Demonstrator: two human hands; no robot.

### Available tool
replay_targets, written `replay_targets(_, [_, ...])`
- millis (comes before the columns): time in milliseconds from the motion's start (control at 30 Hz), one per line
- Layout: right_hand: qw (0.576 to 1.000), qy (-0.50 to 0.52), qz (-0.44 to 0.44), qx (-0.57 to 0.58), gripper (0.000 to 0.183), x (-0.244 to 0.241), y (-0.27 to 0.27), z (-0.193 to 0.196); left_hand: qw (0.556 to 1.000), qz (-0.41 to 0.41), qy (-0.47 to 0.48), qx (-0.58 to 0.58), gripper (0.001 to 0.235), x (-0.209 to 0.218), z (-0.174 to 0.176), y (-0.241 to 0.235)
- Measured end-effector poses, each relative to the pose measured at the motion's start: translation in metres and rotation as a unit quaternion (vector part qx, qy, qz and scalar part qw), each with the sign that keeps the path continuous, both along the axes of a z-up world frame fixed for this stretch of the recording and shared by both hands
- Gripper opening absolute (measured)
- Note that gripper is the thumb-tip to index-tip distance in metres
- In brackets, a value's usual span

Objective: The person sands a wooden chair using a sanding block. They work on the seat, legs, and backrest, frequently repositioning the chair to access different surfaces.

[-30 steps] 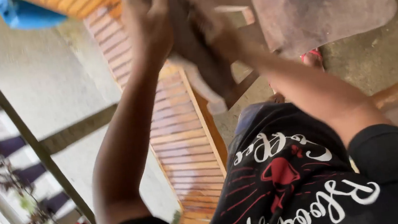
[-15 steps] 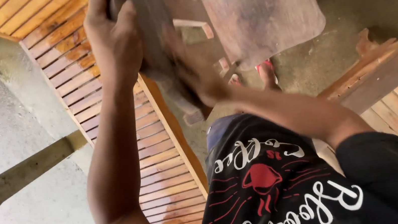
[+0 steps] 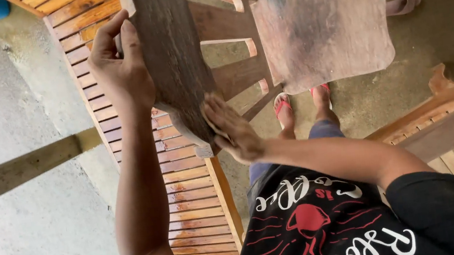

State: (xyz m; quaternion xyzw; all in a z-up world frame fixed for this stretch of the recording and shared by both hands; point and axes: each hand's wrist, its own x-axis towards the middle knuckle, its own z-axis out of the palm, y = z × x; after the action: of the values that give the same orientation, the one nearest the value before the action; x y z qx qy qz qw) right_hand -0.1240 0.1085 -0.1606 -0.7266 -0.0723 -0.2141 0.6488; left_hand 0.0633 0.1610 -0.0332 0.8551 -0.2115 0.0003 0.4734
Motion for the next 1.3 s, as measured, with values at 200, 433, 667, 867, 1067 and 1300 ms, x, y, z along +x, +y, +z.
replay_targets(200, [0.995,0.062,-0.069,0.035,0.052,0.098,-0.022,0.005,0.999,0.005,-0.021,-0.023,0.027,0.005,-0.004,0.012])
replay_targets(433, [0.999,-0.026,0.024,0.018,0.059,0.055,-0.008,-0.020,1.000,0.018,-0.009,-0.021,0.027,0.011,-0.004,0.013])
replay_targets(667, [0.999,-0.005,0.027,-0.022,0.057,0.018,0.014,0.003,0.999,-0.003,-0.012,-0.035,0.025,0.013,-0.017,0.025])
replay_targets(867, [0.998,0.014,-0.009,0.056,0.063,0.111,-0.011,-0.016,0.998,0.039,-0.048,-0.016,0.029,0.013,-0.005,0.021])
replay_targets(1067, [0.998,0.034,0.029,-0.040,0.055,0.026,0.022,0.003,0.997,0.068,-0.023,-0.025,0.025,0.008,0.000,0.022])
replay_targets(1300, [0.996,0.056,-0.035,0.051,0.049,0.118,-0.001,-0.013,0.990,0.135,-0.042,0.012,0.063,0.014,-0.025,0.030])
